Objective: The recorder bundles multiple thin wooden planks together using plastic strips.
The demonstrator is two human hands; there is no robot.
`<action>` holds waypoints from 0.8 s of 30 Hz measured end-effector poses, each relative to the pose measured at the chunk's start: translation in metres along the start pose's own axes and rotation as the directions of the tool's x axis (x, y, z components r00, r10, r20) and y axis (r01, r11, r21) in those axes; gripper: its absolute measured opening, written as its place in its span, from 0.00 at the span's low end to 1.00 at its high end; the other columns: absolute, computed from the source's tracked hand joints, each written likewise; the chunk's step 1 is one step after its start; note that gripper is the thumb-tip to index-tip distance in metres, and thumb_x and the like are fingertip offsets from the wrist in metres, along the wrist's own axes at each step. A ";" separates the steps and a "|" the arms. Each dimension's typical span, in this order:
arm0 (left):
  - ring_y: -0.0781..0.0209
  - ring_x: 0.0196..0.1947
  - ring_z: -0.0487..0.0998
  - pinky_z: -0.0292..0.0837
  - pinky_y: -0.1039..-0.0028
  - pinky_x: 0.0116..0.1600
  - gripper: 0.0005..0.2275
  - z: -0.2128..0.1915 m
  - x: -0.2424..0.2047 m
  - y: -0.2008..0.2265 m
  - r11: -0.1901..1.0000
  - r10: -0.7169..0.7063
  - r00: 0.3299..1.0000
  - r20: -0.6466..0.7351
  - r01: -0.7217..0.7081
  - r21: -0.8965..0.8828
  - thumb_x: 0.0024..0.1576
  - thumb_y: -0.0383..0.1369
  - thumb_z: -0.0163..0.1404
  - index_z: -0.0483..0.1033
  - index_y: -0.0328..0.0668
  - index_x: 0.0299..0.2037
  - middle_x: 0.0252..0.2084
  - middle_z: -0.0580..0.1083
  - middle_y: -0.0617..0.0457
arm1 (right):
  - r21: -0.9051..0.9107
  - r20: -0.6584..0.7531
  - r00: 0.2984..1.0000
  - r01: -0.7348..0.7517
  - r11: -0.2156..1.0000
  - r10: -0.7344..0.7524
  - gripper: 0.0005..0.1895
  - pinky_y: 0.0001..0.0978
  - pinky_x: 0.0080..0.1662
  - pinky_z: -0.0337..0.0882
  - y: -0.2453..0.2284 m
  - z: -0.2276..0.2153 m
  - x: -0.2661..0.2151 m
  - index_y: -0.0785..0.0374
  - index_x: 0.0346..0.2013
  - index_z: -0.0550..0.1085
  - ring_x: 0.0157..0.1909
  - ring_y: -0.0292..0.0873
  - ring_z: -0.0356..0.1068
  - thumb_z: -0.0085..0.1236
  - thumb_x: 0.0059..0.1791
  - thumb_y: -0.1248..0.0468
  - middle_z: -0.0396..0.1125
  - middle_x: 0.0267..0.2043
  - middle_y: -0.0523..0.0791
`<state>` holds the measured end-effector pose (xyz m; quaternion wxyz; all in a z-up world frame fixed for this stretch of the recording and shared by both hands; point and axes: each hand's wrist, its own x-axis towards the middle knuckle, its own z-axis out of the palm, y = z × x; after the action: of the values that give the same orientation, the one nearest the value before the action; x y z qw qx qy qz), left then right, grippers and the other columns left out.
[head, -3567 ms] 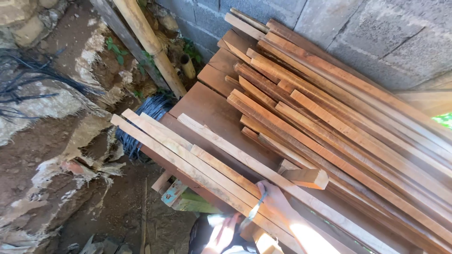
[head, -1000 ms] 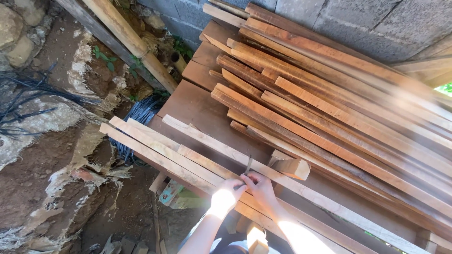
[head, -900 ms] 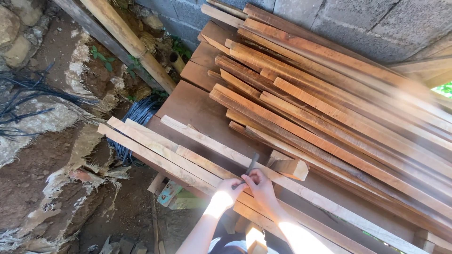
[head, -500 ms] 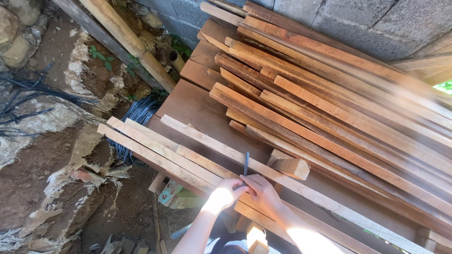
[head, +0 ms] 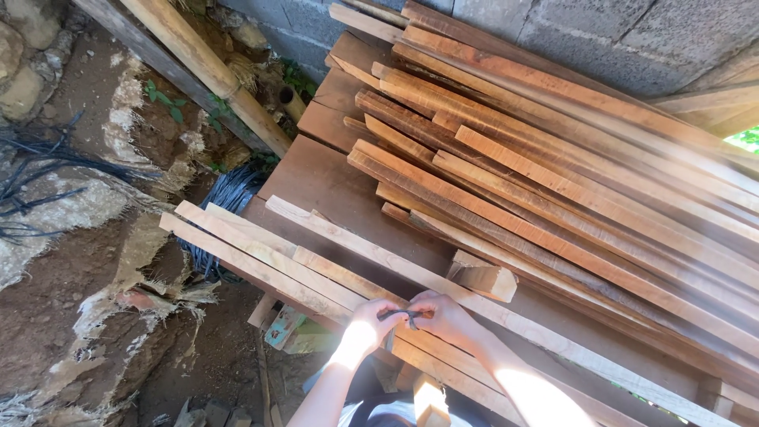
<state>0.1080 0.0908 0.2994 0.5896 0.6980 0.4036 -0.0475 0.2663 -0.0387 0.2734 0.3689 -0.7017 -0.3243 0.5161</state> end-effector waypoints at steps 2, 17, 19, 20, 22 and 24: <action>0.64 0.32 0.77 0.76 0.78 0.41 0.07 0.002 0.004 -0.007 0.999 -0.004 1.000 -0.015 0.003 -0.037 0.53 0.33 0.61 0.84 0.38 0.36 0.33 0.81 0.53 | 0.014 -0.092 0.994 0.055 0.998 -0.053 0.09 0.24 0.41 0.69 0.016 0.013 -0.001 0.61 0.37 0.85 0.41 0.37 0.71 0.65 0.42 0.68 0.74 0.41 0.40; 0.49 0.34 0.82 0.78 0.64 0.43 0.15 0.029 -0.025 -0.038 0.962 -0.089 0.985 -0.151 0.124 0.244 0.60 0.47 0.47 0.78 0.48 0.46 0.37 0.81 0.48 | 0.113 -0.453 0.890 0.006 0.994 0.046 0.14 0.23 0.40 0.73 -0.008 0.034 -0.011 0.70 0.41 0.82 0.37 0.39 0.76 0.56 0.50 0.63 0.80 0.50 0.43; 0.45 0.41 0.82 0.77 0.60 0.49 0.18 0.029 -0.035 -0.048 0.933 -0.178 0.978 -0.108 0.203 0.297 0.61 0.49 0.43 0.77 0.51 0.52 0.44 0.81 0.45 | 0.113 -0.460 0.877 -0.097 0.989 0.138 0.14 0.25 0.43 0.74 0.000 0.035 -0.009 0.68 0.40 0.82 0.40 0.41 0.79 0.55 0.49 0.62 0.82 0.45 0.42; 0.47 0.38 0.81 0.77 0.61 0.49 0.17 0.032 -0.040 -0.061 0.925 -0.169 0.982 -0.079 0.186 0.330 0.62 0.48 0.41 0.78 0.48 0.45 0.41 0.80 0.46 | 0.022 -0.476 0.862 -0.186 0.982 0.174 0.13 0.30 0.38 0.71 0.009 0.037 -0.004 0.65 0.36 0.82 0.32 0.45 0.74 0.55 0.49 0.58 0.78 0.35 0.45; 0.48 0.36 0.80 0.76 0.63 0.48 0.18 0.036 -0.045 -0.079 0.918 -0.158 0.986 -0.049 0.165 0.360 0.63 0.47 0.39 0.78 0.44 0.39 0.37 0.80 0.47 | -0.069 -0.499 0.842 -0.274 0.959 0.205 0.14 0.35 0.34 0.69 0.017 0.041 0.002 0.62 0.33 0.81 0.25 0.48 0.69 0.56 0.50 0.54 0.74 0.24 0.47; 0.47 0.33 0.79 0.75 0.62 0.45 0.17 0.040 -0.044 -0.090 0.927 -0.142 0.989 -0.034 0.145 0.347 0.63 0.47 0.39 0.77 0.46 0.37 0.34 0.80 0.46 | -0.144 -0.531 0.830 -0.290 0.946 0.174 0.15 0.41 0.36 0.71 0.015 0.045 0.004 0.58 0.32 0.80 0.30 0.54 0.73 0.53 0.51 0.53 0.76 0.28 0.48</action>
<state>0.0391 0.0321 0.2412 0.4499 0.7602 0.4413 -0.1582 0.2249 -0.0349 0.2500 0.2964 -0.8837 -0.1814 0.3135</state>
